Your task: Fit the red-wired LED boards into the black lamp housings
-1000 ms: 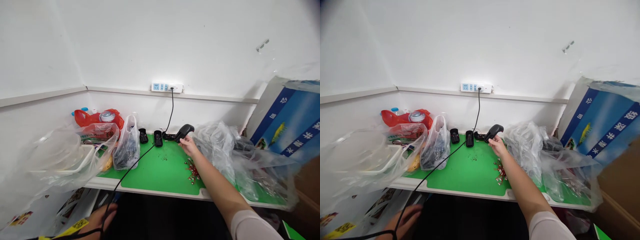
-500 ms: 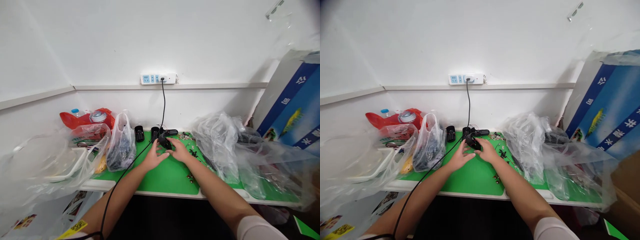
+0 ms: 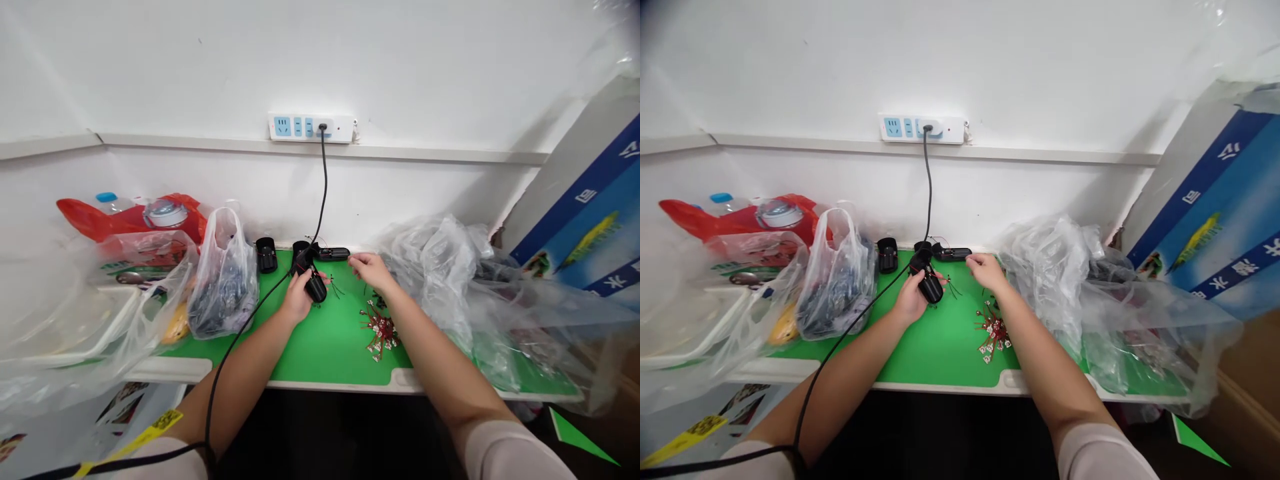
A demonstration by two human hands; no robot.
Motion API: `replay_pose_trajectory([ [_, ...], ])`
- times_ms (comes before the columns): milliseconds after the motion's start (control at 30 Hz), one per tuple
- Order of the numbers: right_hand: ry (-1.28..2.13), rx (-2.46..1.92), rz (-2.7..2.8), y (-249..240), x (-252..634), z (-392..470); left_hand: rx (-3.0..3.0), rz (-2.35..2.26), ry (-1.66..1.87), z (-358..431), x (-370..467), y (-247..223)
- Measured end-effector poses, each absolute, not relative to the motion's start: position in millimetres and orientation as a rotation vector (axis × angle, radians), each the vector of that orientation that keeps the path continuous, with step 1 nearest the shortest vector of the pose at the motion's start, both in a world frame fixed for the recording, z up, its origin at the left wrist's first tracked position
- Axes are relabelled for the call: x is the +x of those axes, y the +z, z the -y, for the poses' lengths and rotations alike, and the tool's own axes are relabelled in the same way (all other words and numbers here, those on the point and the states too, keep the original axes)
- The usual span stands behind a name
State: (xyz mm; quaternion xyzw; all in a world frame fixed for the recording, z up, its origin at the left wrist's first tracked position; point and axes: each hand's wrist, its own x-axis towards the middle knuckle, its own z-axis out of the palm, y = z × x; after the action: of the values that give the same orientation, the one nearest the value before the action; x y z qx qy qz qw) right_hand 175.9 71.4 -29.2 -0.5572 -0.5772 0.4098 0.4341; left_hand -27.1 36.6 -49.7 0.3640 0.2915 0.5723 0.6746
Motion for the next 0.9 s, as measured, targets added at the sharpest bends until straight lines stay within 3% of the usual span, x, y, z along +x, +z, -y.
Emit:
replay_pose_trajectory([
  [200,1.453,-1.495,1.520,-32,149,-92,0.787,-0.648,1.246,-41,-28,-49],
  [433,1.717,-1.528,1.609,-25,133,-105,0.809,-0.631,1.198,-43,-34,-49],
  [733,1.699,-1.526,1.686,-32,123,-109,0.763,-0.663,1.102,-44,-34,-48],
  [900,1.427,-1.480,1.601,-34,126,-113,0.718,-0.689,1.108,-45,-34,-48],
])
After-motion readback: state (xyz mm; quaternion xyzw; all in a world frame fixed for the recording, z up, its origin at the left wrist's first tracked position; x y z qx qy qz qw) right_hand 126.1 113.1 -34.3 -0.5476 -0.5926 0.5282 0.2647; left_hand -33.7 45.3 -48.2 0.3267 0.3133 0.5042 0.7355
